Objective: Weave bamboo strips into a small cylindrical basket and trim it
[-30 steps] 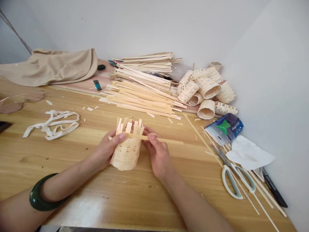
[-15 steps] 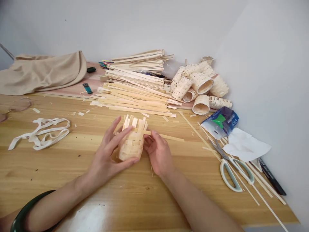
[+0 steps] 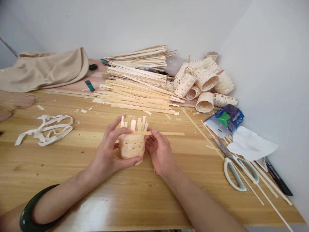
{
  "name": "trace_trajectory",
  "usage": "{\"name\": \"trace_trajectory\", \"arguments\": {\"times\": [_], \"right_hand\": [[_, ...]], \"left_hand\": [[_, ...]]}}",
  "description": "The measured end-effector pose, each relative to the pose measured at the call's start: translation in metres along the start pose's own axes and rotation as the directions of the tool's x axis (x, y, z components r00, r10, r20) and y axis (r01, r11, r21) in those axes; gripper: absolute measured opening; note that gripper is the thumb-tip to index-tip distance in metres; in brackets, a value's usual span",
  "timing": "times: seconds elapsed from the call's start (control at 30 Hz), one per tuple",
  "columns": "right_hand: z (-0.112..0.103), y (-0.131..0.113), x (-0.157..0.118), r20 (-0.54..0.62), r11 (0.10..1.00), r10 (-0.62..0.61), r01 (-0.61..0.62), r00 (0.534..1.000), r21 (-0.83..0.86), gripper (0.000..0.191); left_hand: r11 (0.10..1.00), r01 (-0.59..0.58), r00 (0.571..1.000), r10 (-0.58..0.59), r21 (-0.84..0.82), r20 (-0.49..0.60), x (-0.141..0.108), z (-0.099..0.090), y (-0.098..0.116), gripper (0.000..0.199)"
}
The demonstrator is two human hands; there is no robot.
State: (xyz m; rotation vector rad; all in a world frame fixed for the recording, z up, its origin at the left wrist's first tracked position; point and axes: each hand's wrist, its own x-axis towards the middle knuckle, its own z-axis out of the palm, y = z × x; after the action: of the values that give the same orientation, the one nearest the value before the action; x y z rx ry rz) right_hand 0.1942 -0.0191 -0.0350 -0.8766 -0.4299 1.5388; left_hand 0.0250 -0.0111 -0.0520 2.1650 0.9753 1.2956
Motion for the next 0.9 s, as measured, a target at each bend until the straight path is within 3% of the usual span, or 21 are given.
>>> {"name": "trace_trajectory", "arguments": {"times": [0.07,0.2,0.3,0.6,0.73,0.8,0.9], "right_hand": [[-0.0007,-0.0005,0.0008,-0.027,1.0,0.017,-0.017,0.999,0.01,0.025],[-0.0023,-0.0021,0.0029,-0.04,0.998,0.047,-0.045,0.998,0.033,0.022],[-0.0034,-0.0026,0.0042,-0.054,0.997,0.063,-0.061,0.997,0.048,0.019],[-0.003,-0.0021,0.0028,-0.056,0.994,0.093,-0.089,0.994,0.065,0.021],[-0.0032,-0.001,0.0044,-0.064,0.995,0.082,-0.078,0.995,0.055,0.027],[-0.0034,0.0006,0.0048,-0.073,0.999,0.039,-0.037,0.997,0.032,0.031],[-0.0029,0.005,0.0023,-0.092,0.992,-0.115,0.11,0.989,-0.065,0.032]], "left_hand": [[0.999,0.009,0.999,-0.008,-0.031,0.035,-0.0003,-0.0012,0.0004,0.075],[0.963,0.186,0.982,-0.179,-0.197,0.054,0.0005,-0.0041,0.0007,0.097],[0.943,0.25,0.968,-0.244,-0.218,0.056,0.0018,-0.0041,0.0018,0.087],[0.93,0.27,0.96,-0.28,-0.248,-0.005,0.0011,-0.0004,0.0024,0.069],[0.924,0.289,0.957,-0.288,-0.251,0.042,0.0022,-0.0012,-0.0012,0.067],[0.941,0.273,0.962,-0.267,-0.201,0.057,0.0031,-0.0025,-0.0019,0.068],[0.986,0.156,0.987,-0.157,-0.062,-0.012,0.0038,-0.0043,0.0019,0.069]]}}
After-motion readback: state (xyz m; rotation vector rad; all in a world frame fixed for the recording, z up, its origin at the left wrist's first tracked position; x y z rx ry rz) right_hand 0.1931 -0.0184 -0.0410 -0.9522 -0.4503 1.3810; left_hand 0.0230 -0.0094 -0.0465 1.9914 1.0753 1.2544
